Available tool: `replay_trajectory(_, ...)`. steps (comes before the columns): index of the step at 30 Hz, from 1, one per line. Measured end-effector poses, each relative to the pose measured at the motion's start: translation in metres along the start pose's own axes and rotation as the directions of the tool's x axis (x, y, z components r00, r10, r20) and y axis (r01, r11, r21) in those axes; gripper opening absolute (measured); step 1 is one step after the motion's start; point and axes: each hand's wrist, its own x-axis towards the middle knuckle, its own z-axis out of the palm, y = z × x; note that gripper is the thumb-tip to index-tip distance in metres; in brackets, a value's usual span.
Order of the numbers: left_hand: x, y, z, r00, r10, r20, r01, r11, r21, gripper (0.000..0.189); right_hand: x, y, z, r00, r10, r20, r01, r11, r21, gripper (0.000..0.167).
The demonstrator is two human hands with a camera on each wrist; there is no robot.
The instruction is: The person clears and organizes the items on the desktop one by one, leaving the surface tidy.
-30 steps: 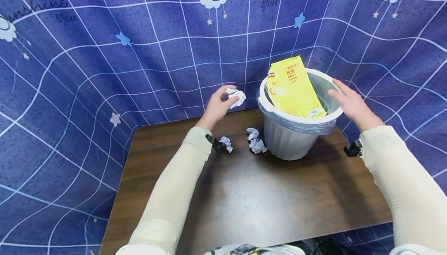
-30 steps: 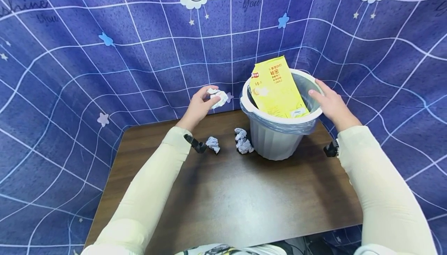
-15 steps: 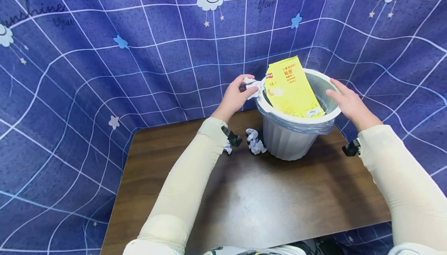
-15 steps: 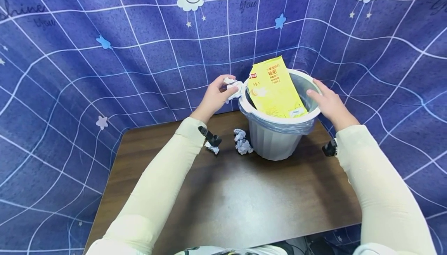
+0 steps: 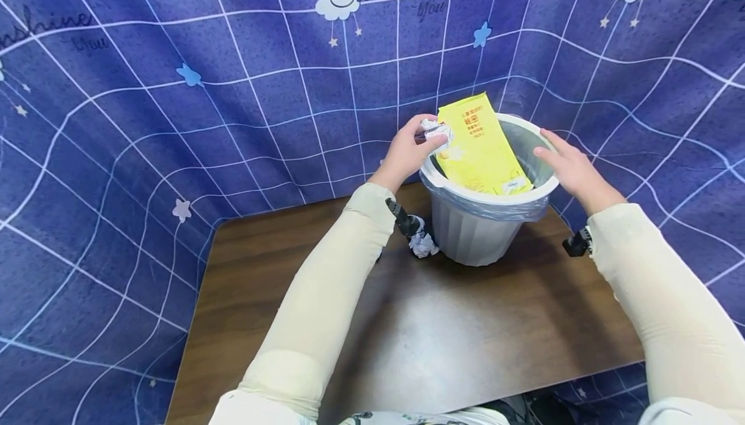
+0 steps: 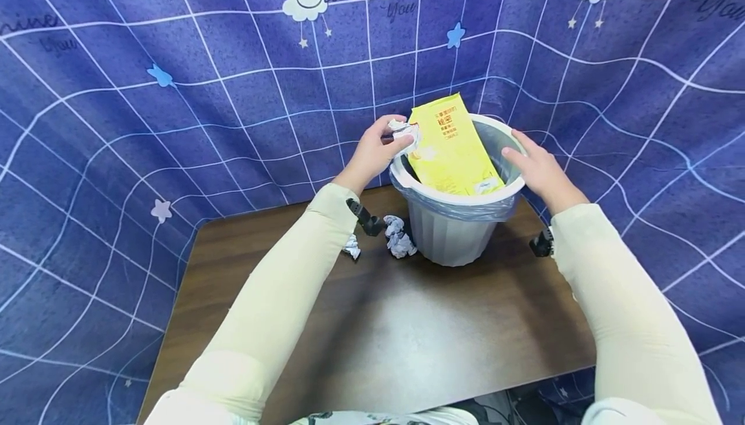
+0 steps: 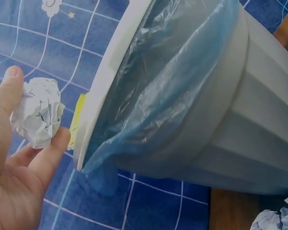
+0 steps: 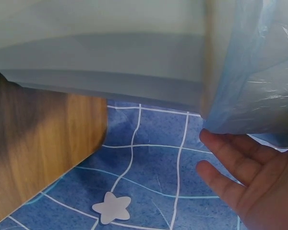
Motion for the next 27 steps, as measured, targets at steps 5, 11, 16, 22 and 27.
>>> replay_trajectory(5, -0.003, 0.002, -0.001, 1.000, -0.008, 0.018, 0.009, 0.999, -0.035, 0.075, 0.001, -0.002, 0.002, 1.000, -0.016, 0.001, 0.016, 1.000, -0.002, 0.072)
replay_trajectory(11, -0.009, 0.003, -0.007, 1.000, -0.004, -0.010, 0.004, 1.000, -0.015, 0.072, 0.001, -0.001, 0.001, 1.000, -0.004, -0.007, 0.004, 1.000, 0.004, 0.072)
replay_trajectory(16, -0.013, -0.005, -0.014, 0.998, 0.001, -0.064, -0.004, 0.999, -0.043, 0.065, 0.001, -0.001, 0.001, 1.000, -0.005, -0.009, 0.005, 1.000, -0.002, 0.071)
replay_trajectory(22, -0.019, -0.025, -0.027, 0.993, 0.035, -0.111, -0.042, 0.997, -0.062, 0.061, 0.000, -0.001, 0.001, 1.000, -0.003, -0.004, 0.003, 1.000, -0.005, 0.071)
replay_trajectory(27, -0.023, -0.056, -0.038, 0.987, 0.069, -0.147, -0.079, 0.995, -0.065, 0.060, 0.000, 0.000, 0.000, 1.000, -0.013, -0.005, 0.013, 1.000, -0.013, 0.071)
